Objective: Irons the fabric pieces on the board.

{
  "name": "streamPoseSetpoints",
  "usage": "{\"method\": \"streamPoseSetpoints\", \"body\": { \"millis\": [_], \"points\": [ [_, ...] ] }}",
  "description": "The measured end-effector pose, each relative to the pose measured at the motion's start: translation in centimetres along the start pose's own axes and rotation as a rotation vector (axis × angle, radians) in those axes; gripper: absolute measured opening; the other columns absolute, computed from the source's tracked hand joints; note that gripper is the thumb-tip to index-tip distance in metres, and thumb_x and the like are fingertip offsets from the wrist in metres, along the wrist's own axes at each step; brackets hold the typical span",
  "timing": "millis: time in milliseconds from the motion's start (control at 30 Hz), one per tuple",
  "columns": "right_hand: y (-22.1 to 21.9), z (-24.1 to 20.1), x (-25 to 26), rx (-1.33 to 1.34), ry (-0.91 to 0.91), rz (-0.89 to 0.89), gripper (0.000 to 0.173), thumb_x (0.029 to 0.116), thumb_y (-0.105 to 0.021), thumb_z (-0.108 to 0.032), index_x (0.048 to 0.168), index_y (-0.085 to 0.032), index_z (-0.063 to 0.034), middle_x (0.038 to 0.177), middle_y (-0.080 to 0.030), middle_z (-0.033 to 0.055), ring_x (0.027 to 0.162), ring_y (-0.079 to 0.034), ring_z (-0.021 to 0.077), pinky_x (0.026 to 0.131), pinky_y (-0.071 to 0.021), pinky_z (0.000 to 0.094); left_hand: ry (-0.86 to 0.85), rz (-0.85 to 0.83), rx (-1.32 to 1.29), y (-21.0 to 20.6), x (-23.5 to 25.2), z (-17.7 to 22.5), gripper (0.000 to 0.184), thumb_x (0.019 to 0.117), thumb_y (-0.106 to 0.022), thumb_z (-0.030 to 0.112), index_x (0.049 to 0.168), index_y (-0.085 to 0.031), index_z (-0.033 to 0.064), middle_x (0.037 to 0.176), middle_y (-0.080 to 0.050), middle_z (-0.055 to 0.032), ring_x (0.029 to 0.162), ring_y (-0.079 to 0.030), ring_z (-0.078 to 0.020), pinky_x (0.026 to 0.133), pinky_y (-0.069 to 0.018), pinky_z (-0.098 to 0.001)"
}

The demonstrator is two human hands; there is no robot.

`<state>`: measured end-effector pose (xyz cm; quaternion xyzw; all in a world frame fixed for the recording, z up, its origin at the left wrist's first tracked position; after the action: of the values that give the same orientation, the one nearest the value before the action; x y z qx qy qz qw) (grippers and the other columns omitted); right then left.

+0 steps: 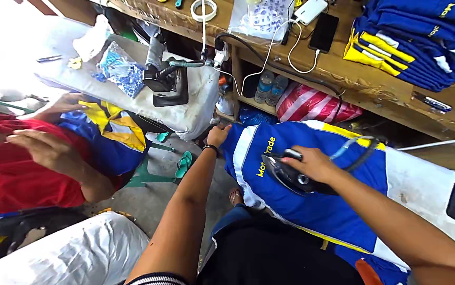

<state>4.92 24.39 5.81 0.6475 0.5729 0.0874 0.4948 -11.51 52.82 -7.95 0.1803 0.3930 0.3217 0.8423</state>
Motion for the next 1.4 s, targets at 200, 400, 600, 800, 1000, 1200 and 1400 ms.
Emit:
{"method": "streamPoseSetpoints", "body": {
  "millis": [200, 400, 600, 800, 1000, 1200, 1400],
  "points": [
    [-3.1, -6.9, 6.8, -0.208, 0.062, -0.061, 0.052, 0.1002, -0.057, -0.059, 0.116, -0.067, -0.0101, 0.087, -0.07, 0.0165, 0.088, -0.07, 0.0383, 0.075, -0.0532, 0.0606, -0.016, -0.006, 0.038, 0.5, -0.1, -0.4, 0.045, 0.1071, -0.051, 0.043, 0.111, -0.075, 0.0041, 0.114, -0.071, -0.0247, 0.115, -0.065, -0.0433, 0.098, -0.0455, -0.0689],
    [-1.5, -6.2, 9.3, -0.153, 0.01, -0.008, 0.051, 0.1002, -0.058, -0.057, 0.11, -0.068, -0.0077, 0.088, -0.069, 0.0179, 0.088, -0.069, 0.0393, 0.074, -0.0519, 0.0619, 0.045, 0.016, -0.008, 0.5, -0.1, -1.0, 0.043, 0.1066, -0.052, 0.043, 0.107, -0.077, 0.0081, 0.113, -0.073, -0.0213, 0.115, -0.066, -0.0419, 0.096, -0.046, -0.0692],
    [-3.4, -8.7, 9.0, -0.23, 0.085, -0.054, 0.051, 0.0985, -0.06, -0.058, 0.11, -0.07, -0.0102, 0.083, -0.069, 0.0138, 0.083, -0.069, 0.0348, 0.072, -0.0528, 0.0575, -0.014, 0.017, -0.143, 0.5, 1.1, -2.5, 0.05, 0.1099, -0.044, 0.042, 0.114, -0.073, 0.0021, 0.116, -0.071, -0.0241, 0.117, -0.064, -0.0413, 0.1, -0.0442, -0.066],
    [-0.6, -12.5, 17.1, -0.176, 0.053, 0.035, 0.063, 0.0999, -0.054, -0.063, 0.116, -0.067, -0.0035, 0.102, -0.07, 0.0236, 0.101, -0.068, 0.0438, 0.081, -0.051, 0.0642, -0.082, 0.15, -0.312, 2.6, -0.5, -4.4, 0.054, 0.1123, -0.033, 0.042, 0.136, -0.063, 0.0036, 0.137, -0.063, -0.0223, 0.131, -0.057, -0.0386, 0.111, -0.0403, -0.0601],
    [-0.5, -12.9, 17.0, -0.192, 0.118, -0.116, 0.061, 0.0996, -0.056, -0.061, 0.113, -0.067, -0.0024, 0.103, -0.068, 0.0229, 0.102, -0.066, 0.0424, 0.084, -0.0499, 0.0646, -0.09, 0.119, -0.399, 3.4, -2.7, -10.3, 0.05, 0.1115, -0.037, 0.041, 0.134, -0.064, 0.0063, 0.13, -0.067, -0.0185, 0.116, -0.064, -0.0322, 0.097, -0.0492, -0.0535],
    [-2.2, -11.6, 13.2, -0.24, 0.129, -0.04, 0.06, 0.0998, -0.054, -0.062, 0.114, -0.067, -0.0049, 0.095, -0.07, 0.0199, 0.095, -0.068, 0.0404, 0.079, -0.0511, 0.06, 0.097, 0.109, -0.541, 2.9, -5.3, -15.4, 0.044, 0.1135, -0.033, 0.022, 0.133, -0.059, -0.0073, 0.135, -0.064, -0.0216, 0.122, -0.062, -0.0283, 0.1, -0.0487, -0.0447],
    [1.1, -11.6, 18.1, -0.161, 0.005, 0.046, 0.068, 0.1003, -0.052, -0.063, 0.125, -0.065, -0.0014, 0.113, -0.069, 0.0248, 0.111, -0.066, 0.0434, 0.09, -0.0494, 0.0646, 0.072, 0.054, -0.512, 0.7, -5.7, -12.2, 0.045, 0.114, -0.032, 0.025, 0.135, -0.057, -0.0064, 0.136, -0.062, -0.0226, 0.123, -0.061, -0.0288, 0.102, -0.0478, -0.0444]
  ]
}}
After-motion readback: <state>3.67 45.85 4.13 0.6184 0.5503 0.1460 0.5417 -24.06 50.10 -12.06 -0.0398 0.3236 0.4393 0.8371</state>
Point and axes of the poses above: each hand's wrist, its own x-axis towards the middle knuckle, its own y-axis out of the back of the hand, z = x × y, the point moved 3 cm from there along x, towards the middle knuckle
